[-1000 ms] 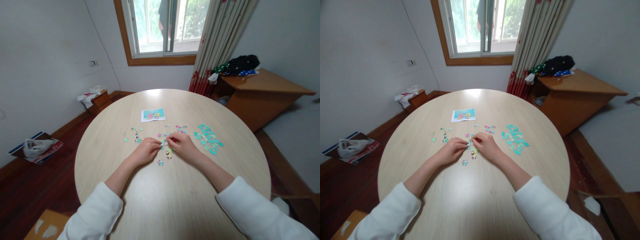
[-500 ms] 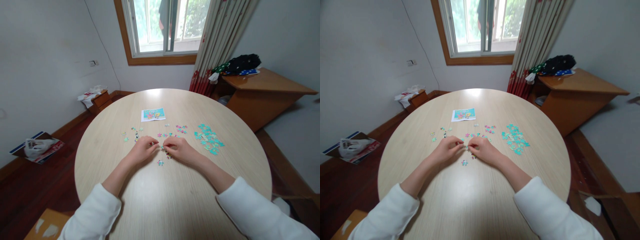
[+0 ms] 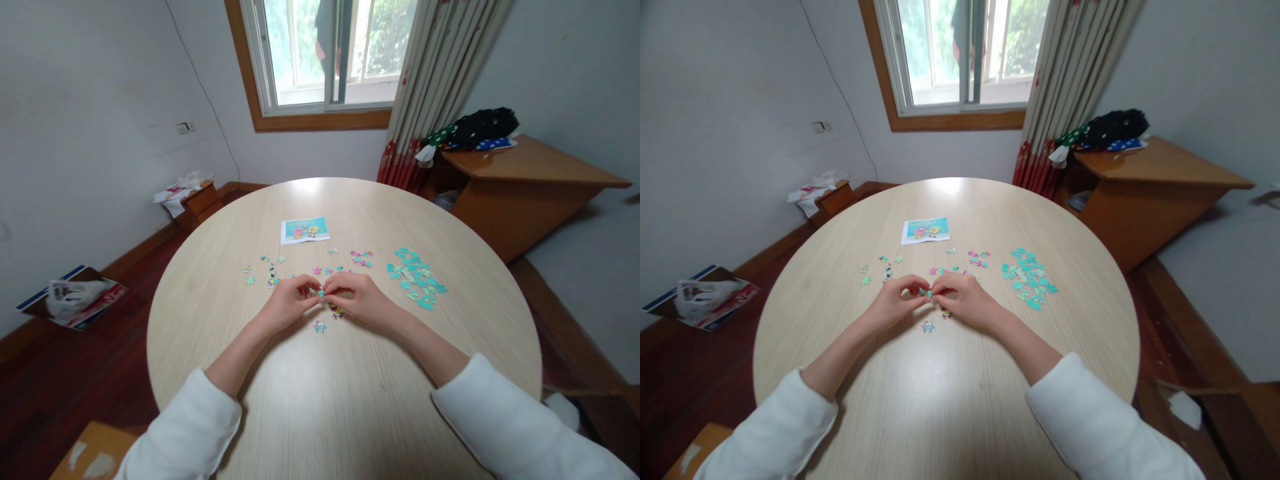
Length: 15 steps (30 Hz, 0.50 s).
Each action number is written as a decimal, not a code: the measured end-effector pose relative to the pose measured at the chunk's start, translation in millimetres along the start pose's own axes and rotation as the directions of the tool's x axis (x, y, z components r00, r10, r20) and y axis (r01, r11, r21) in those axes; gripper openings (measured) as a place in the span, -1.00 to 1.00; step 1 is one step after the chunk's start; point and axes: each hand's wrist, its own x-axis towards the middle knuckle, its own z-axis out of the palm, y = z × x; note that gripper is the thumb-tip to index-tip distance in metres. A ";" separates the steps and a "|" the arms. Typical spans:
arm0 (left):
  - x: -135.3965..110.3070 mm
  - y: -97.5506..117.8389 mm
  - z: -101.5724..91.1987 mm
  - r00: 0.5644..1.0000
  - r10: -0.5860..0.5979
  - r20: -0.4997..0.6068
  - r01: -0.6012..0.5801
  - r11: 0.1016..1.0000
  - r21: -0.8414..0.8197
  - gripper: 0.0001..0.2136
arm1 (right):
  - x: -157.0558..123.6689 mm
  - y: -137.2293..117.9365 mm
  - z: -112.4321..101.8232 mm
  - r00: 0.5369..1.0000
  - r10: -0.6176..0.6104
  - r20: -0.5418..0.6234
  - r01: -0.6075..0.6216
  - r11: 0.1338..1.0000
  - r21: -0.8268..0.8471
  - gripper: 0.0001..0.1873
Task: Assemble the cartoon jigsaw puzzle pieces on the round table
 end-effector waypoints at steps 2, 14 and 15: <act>-0.6 0.9 -0.8 1.000 0.003 0.009 -0.003 0.997 0.072 -0.92 | 0.0 -1.0 -4.0 0.999 0.053 0.013 -0.053 0.998 -0.030 -0.90; -2.8 5.4 -6.3 0.964 0.159 0.211 -0.232 0.892 0.388 -0.90 | 0.4 0.5 -26.3 0.939 0.172 0.298 -0.106 0.968 -0.226 -0.87; -2.6 4.4 -5.5 0.962 0.171 0.214 -0.244 0.889 0.387 -0.90 | 0.5 -0.4 -26.0 0.936 0.172 0.306 -0.105 0.969 -0.223 -0.87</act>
